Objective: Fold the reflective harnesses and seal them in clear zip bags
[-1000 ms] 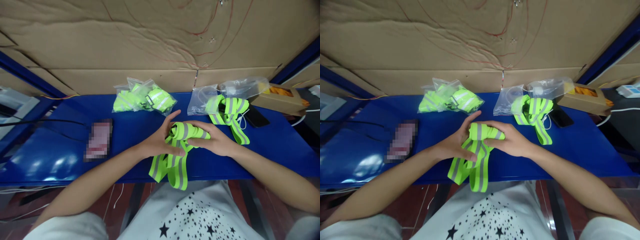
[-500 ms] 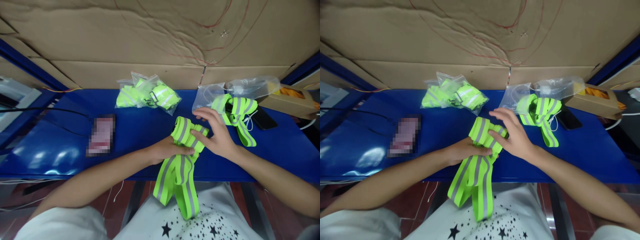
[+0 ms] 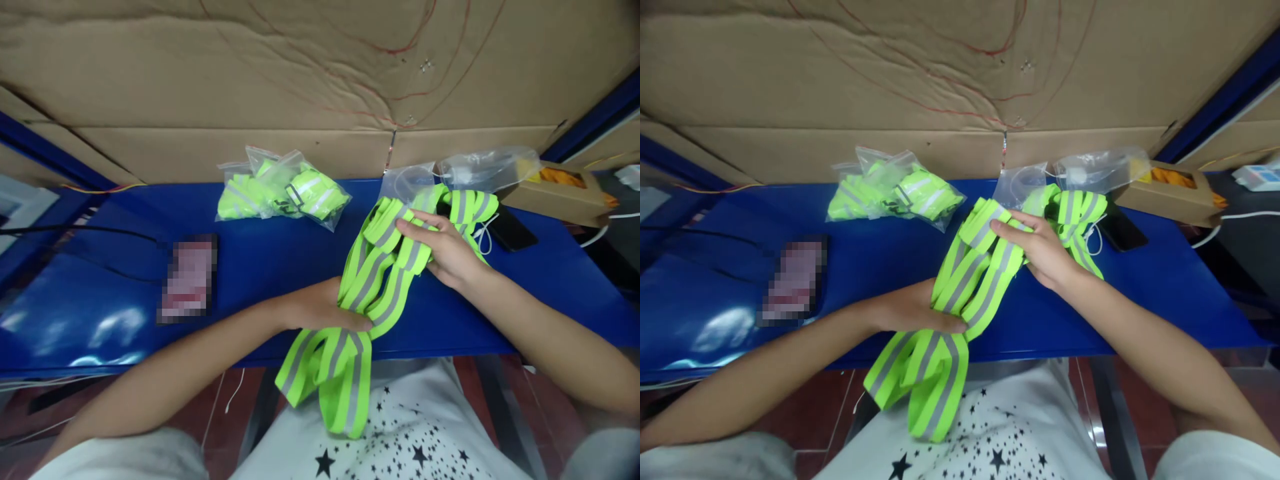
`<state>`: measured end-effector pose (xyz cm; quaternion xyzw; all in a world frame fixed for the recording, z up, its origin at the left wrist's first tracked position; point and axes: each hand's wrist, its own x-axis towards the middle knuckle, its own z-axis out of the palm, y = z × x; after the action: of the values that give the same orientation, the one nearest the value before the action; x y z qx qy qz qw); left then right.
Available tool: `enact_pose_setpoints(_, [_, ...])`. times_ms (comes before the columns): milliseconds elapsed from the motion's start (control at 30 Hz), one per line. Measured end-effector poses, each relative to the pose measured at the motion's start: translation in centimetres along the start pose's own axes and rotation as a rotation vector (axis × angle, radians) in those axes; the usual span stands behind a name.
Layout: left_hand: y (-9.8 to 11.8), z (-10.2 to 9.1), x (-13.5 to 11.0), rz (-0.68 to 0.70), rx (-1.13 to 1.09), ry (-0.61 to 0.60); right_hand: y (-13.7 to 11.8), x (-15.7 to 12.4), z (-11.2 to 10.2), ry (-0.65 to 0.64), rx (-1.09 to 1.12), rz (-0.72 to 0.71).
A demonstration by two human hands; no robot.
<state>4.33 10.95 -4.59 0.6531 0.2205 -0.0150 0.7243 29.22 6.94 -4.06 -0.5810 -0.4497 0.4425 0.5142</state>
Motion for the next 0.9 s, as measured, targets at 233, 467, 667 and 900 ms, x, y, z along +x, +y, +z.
enact_pose_setpoints(233, [1.3, -2.6, 0.4, 0.342, -0.100, 0.292, -1.6, -2.3, 0.9, -0.061, -0.128, -0.231])
enact_pose_setpoints(467, [-0.3, -0.2, 0.8, 0.139, -0.219, 0.148, 0.0, -4.5, 3.0, -0.258, -0.355, -0.539])
enact_pose_setpoints(667, [-1.1, 0.8, 1.4, 0.178, 0.062, 0.245, 0.2, -3.8, 3.6, -0.144, -0.099, -0.219])
enact_pose_setpoints(900, [-1.3, 2.2, 1.7, -0.031, -0.307, 0.387, 0.7, -2.7, 4.1, -0.189, -0.205, -0.226])
